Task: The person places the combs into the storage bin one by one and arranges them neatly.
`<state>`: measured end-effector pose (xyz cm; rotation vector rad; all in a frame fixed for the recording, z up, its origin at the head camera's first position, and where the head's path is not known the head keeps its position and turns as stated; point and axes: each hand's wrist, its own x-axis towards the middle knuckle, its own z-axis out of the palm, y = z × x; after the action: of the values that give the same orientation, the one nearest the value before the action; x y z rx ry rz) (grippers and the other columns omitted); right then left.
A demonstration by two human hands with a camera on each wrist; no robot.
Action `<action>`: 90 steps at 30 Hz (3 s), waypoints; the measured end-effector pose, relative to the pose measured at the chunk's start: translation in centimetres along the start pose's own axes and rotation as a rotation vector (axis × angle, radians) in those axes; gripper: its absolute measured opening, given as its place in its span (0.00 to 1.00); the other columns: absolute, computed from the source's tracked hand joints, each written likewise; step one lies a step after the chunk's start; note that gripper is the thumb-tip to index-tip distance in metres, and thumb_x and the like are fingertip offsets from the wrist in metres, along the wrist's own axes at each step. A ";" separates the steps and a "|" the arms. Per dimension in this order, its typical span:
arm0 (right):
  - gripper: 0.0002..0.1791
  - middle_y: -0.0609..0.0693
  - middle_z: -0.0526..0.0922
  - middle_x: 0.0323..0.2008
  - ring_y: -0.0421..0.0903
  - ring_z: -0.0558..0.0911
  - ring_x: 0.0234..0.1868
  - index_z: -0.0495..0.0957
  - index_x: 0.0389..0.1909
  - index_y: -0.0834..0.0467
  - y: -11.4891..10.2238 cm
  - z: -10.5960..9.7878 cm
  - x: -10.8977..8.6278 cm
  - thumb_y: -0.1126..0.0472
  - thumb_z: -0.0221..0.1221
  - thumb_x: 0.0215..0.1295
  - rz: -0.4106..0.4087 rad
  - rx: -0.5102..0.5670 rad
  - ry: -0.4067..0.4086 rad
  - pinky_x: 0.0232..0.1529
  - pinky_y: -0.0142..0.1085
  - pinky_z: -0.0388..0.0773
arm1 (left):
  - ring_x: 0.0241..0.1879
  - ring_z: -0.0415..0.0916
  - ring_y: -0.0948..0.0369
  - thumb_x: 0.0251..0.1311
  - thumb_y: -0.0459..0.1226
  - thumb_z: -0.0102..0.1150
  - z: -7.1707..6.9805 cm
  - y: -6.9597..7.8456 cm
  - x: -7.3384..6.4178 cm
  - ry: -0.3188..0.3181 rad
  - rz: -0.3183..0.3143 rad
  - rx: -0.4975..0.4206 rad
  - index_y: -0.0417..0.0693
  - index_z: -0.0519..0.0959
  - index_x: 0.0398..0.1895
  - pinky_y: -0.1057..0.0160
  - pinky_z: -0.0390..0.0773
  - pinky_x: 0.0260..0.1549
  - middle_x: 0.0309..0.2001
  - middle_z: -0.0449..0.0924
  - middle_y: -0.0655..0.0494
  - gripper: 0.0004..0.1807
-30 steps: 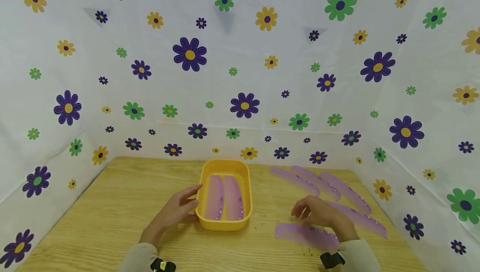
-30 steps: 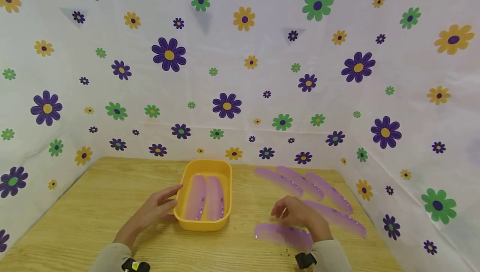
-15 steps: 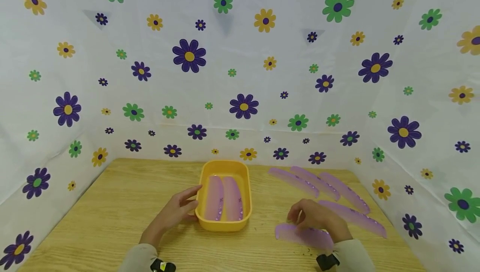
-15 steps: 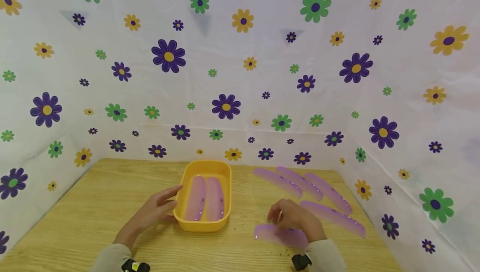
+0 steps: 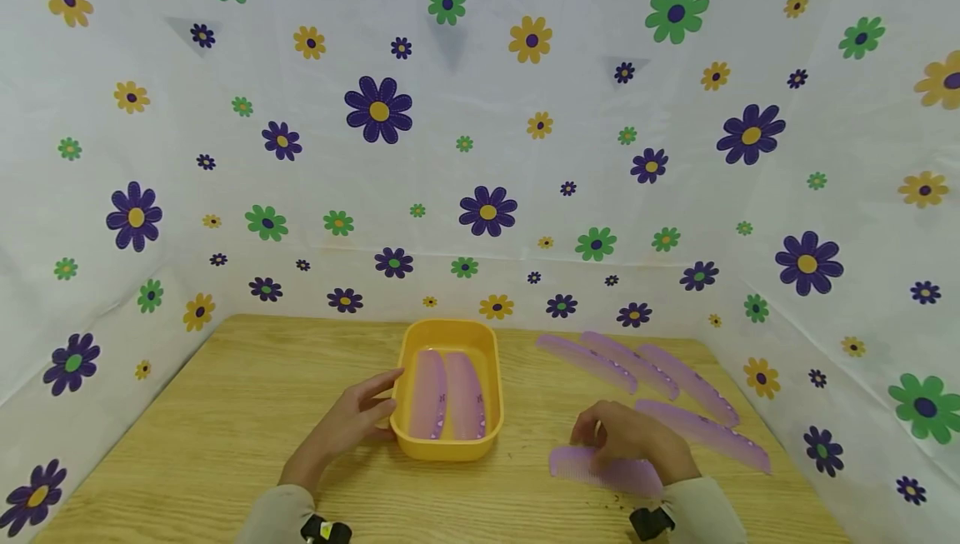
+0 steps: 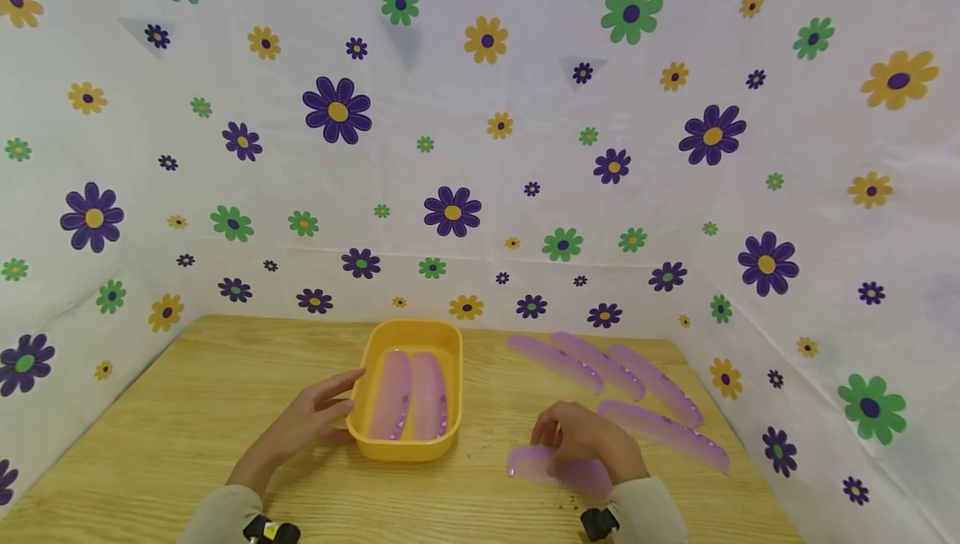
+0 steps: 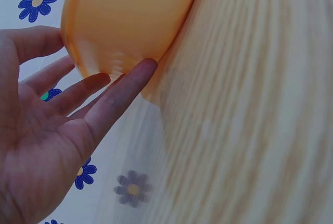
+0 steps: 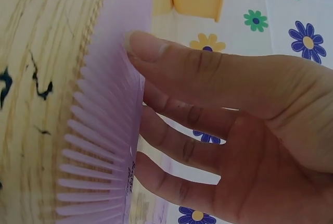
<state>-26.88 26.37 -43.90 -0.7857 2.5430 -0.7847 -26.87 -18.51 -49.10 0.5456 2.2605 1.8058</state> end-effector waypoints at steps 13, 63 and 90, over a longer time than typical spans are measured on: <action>0.17 0.50 0.83 0.36 0.43 0.78 0.36 0.83 0.39 0.57 0.3 0.2 0.0 0.72 0.75 0.48 -0.006 0.022 -0.011 0.37 0.31 0.78 | 0.68 0.70 0.32 0.79 0.36 0.48 -0.1 0.2 -0.1 -0.014 0.017 -0.015 0.39 0.54 0.82 0.52 0.90 0.48 0.81 0.48 0.29 0.33; 0.17 0.54 0.87 0.34 0.37 0.80 0.21 0.83 0.57 0.66 -2.9 -3.7 2.6 0.70 0.64 0.67 -0.216 -0.068 0.269 0.23 0.28 0.80 | 0.69 0.67 0.29 0.80 0.36 0.48 -0.2 -0.1 0.0 -0.031 0.026 -0.043 0.37 0.51 0.82 0.49 0.89 0.48 0.80 0.45 0.26 0.34; 0.20 0.62 0.85 0.45 0.43 0.86 0.28 0.83 0.60 0.60 -7.6 -3.6 7.0 0.67 0.66 0.67 -0.040 0.101 0.368 0.31 0.40 0.90 | 0.69 0.68 0.30 0.79 0.36 0.49 -0.2 -0.1 -0.2 -0.029 0.027 -0.047 0.38 0.53 0.82 0.49 0.89 0.49 0.80 0.46 0.27 0.33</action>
<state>-31.04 18.34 -37.68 -0.7155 2.7819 -1.1546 -26.83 -18.82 -49.20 0.5924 2.1962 1.8461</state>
